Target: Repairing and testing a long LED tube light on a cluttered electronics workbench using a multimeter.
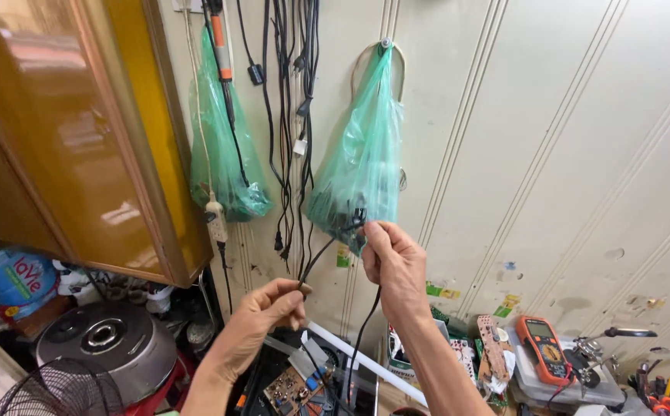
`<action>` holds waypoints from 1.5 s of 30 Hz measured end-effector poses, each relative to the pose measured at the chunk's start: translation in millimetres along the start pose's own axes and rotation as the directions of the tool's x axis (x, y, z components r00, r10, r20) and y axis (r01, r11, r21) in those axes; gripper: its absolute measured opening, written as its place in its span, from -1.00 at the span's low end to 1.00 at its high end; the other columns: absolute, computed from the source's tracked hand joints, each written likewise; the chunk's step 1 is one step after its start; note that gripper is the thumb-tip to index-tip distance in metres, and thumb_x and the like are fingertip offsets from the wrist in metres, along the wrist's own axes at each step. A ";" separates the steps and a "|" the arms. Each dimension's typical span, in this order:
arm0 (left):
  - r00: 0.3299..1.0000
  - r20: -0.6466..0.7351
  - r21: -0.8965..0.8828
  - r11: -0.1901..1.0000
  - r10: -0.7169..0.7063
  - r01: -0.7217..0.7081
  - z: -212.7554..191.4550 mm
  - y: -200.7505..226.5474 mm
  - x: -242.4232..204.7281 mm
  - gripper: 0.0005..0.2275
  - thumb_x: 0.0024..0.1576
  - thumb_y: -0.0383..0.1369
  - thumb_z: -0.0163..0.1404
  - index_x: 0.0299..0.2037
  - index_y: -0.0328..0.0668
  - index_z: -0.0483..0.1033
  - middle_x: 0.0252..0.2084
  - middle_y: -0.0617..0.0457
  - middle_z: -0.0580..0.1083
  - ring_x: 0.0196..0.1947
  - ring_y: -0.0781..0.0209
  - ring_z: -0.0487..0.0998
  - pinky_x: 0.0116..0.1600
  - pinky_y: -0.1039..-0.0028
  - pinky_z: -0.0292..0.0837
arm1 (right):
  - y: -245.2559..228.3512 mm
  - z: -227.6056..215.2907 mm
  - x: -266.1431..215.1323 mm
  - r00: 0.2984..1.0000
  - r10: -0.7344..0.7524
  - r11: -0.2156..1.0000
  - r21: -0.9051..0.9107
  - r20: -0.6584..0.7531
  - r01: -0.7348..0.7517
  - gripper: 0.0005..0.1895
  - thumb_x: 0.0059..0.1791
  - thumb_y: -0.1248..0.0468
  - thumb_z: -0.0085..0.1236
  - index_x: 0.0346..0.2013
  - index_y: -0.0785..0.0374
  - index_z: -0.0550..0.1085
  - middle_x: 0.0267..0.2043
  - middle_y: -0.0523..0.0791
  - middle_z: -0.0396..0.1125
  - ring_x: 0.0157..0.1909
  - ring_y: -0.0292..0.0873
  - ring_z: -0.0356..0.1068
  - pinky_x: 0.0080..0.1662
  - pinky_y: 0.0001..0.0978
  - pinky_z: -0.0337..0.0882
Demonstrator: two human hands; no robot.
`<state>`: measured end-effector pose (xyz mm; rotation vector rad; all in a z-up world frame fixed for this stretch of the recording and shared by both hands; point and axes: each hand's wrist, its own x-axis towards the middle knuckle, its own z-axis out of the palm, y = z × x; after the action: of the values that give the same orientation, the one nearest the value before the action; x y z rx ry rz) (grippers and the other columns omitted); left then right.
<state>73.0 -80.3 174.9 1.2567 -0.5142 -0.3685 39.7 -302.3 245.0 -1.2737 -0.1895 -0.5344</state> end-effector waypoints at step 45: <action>0.520 0.062 0.679 0.345 0.852 -0.647 0.9 174.2 281.1 -0.78 0.27 -0.37 0.03 0.10 -0.13 0.55 -0.13 0.03 0.66 -0.21 0.28 0.69 -0.13 0.46 0.53 | -68.4 0.6 196.5 0.889 -0.454 0.751 -0.563 -0.060 0.346 -0.63 0.16 0.10 0.01 -0.04 0.36 0.58 -0.64 -0.21 0.28 -0.60 -0.42 0.15 -0.50 -0.50 0.14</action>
<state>303.5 -182.5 388.9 1.5123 -0.9486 0.9179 176.6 -368.8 386.8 -1.7323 -0.1548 -1.1463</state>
